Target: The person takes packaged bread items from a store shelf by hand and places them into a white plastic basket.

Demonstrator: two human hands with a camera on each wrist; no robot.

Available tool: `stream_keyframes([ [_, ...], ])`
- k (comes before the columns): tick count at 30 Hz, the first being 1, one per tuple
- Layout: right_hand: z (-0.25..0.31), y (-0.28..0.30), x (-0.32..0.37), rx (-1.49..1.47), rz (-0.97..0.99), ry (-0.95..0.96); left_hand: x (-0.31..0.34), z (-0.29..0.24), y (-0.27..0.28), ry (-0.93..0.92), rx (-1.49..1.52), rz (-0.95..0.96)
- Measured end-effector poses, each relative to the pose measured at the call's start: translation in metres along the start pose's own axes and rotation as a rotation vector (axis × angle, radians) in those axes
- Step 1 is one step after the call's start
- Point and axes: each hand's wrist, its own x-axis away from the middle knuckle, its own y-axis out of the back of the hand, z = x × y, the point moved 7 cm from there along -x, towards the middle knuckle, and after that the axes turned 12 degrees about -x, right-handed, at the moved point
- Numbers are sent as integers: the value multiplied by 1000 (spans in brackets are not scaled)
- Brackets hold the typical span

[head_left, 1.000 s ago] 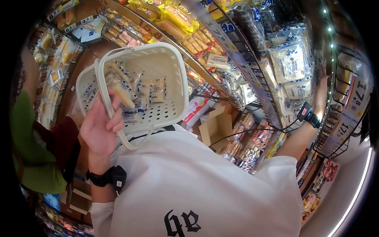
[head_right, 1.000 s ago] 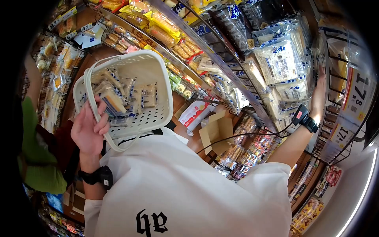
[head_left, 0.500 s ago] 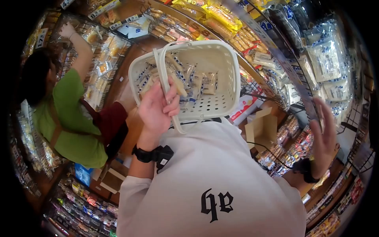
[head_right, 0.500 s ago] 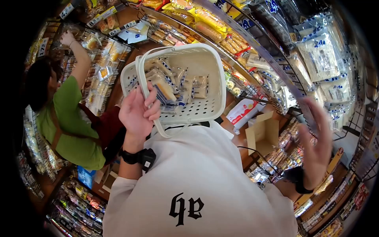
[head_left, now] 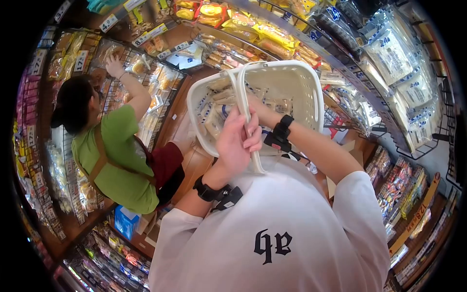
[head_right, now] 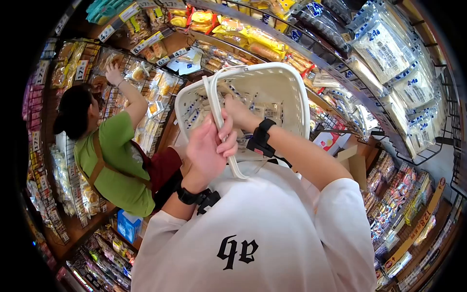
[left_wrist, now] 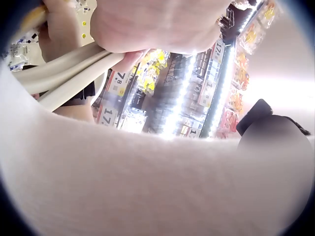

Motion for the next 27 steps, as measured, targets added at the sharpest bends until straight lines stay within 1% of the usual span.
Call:
stream_keyframes([
  [1, 5, 0, 3, -20, -23, 15, -1, 4, 3, 30, 38, -35],
  [2, 11, 1, 7, -40, -45, 30, -1, 5, 4, 22, 39, -20],
  [3, 19, 1, 9, -34, -81, 101, -1, 7, 5, 14, 41, -5],
  [6, 18, -1, 23, -133, 6, -120, 1, 5, 1, 10, 45, 7],
  [7, 25, 3, 24, -98, -15, -134, 3, 5, 1, 14, 50, 6],
  [9, 13, 15, 18, 74, -37, -69, 6, 0, 1, 4, 64, 2],
  [11, 76, 42, 56, 150, -161, -161, 8, -3, 11, 1, 103, -40],
  [12, 86, 58, 70, 180, -213, -110, 9, -3, 17, 0, 123, -60],
  [13, 113, 71, 88, 120, -215, -166, 10, -3, 23, -2, 125, -88],
  [14, 117, 84, 104, 62, -268, -154, 10, -3, 27, -1, 145, -101],
  [15, 146, 93, 124, 55, -326, -155, 11, -3, 31, 3, 165, -113],
  [16, 142, 101, 135, -113, -326, -126, 11, -2, 33, 9, 186, -122],
  [18, 154, 105, 149, -366, -275, -150, 8, -3, 32, -1, 166, -135],
  [21, 138, 101, 148, -269, -289, -256, 5, 0, 25, -7, 95, -160],
  [24, 83, 86, 125, 411, -335, -128, 5, 1, 18, 1, 36, -161],
  [26, 59, 75, 122, 536, -361, -248, 4, 4, 18, 30, 36, -149],
  [27, 56, 74, 121, 601, -370, -305, 4, 5, 19, 41, 26, -149],
])
